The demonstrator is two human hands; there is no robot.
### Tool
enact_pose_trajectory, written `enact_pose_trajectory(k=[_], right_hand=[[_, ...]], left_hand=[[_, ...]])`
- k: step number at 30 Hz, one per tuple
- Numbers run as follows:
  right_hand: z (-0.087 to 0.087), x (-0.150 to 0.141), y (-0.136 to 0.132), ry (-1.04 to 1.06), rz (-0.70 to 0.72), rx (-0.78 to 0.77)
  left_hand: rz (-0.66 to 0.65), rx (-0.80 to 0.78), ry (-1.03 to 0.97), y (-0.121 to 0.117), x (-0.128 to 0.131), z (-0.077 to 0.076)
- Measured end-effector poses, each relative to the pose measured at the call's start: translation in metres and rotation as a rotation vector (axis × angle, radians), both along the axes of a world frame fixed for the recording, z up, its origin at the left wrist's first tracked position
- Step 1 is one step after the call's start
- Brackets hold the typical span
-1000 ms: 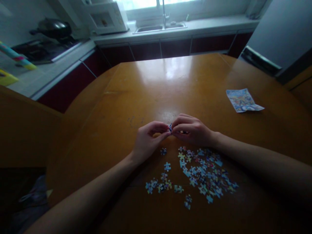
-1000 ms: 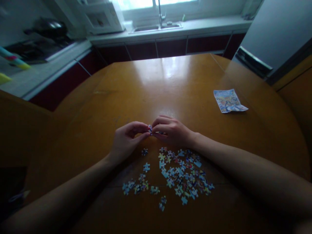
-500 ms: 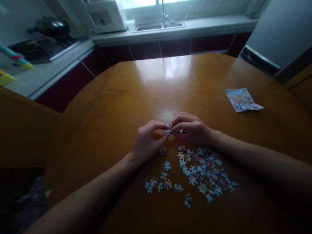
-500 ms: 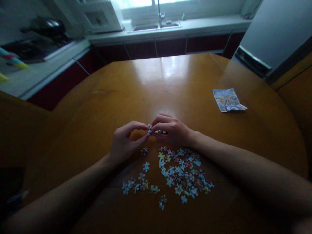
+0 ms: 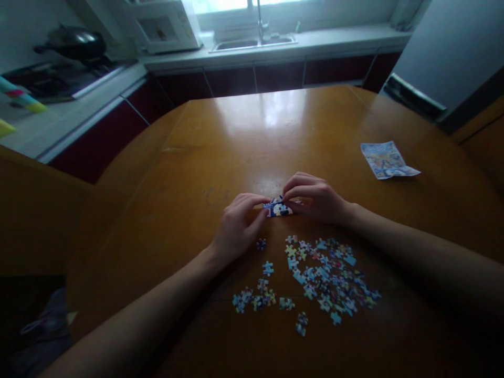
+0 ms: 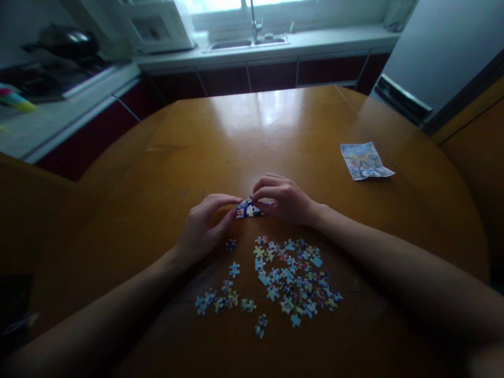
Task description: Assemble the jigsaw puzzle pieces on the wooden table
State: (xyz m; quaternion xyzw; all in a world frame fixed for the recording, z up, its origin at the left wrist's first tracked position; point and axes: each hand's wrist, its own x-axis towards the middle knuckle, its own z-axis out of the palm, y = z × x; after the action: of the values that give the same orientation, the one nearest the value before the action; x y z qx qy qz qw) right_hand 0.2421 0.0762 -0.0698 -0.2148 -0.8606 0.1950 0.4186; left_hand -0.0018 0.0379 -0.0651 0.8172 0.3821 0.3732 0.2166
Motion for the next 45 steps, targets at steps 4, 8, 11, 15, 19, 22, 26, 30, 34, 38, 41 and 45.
enact_pose_trajectory(k=[4, 8, 11, 15, 19, 22, 26, 30, 34, 38, 41, 45], right_hand=[[-0.003, 0.017, 0.016, -0.010, -0.098, -0.064], [-0.007, 0.025, 0.026, -0.042, -0.099, -0.120], [-0.009, 0.026, 0.026, -0.083, -0.051, -0.145], [-0.009, 0.024, 0.024, -0.137, 0.048, -0.161], [-0.009, 0.023, 0.024, -0.170, 0.085, -0.159], [-0.008, 0.023, 0.024, -0.186, 0.090, -0.166], [-0.007, 0.023, 0.023, -0.198, 0.083, -0.172], [-0.005, 0.023, 0.022, -0.217, 0.062, -0.162], [-0.003, 0.023, 0.021, -0.227, 0.053, -0.172], [-0.002, 0.024, 0.020, -0.251, 0.074, -0.174], [-0.002, 0.023, 0.021, -0.261, 0.080, -0.163], [-0.003, 0.023, 0.022, -0.238, 0.075, -0.151]], left_hand=[[-0.071, 0.027, 0.069, 0.001, 0.000, -0.004], [-0.101, 0.033, 0.159, 0.001, -0.001, -0.007], [-0.120, 0.034, 0.228, 0.001, -0.002, -0.009], [-0.132, 0.053, 0.292, 0.000, -0.003, -0.009], [-0.133, 0.074, 0.323, -0.001, -0.003, -0.010], [-0.129, 0.081, 0.342, -0.001, -0.003, -0.010], [-0.131, 0.084, 0.346, -0.001, -0.003, -0.010], [-0.132, 0.079, 0.340, 0.000, -0.003, -0.010], [-0.132, 0.066, 0.335, 0.000, -0.003, -0.011], [-0.134, 0.068, 0.346, 0.000, -0.004, -0.011], [-0.137, 0.076, 0.348, 0.000, -0.004, -0.011], [-0.140, 0.086, 0.336, 0.000, -0.004, -0.012]])
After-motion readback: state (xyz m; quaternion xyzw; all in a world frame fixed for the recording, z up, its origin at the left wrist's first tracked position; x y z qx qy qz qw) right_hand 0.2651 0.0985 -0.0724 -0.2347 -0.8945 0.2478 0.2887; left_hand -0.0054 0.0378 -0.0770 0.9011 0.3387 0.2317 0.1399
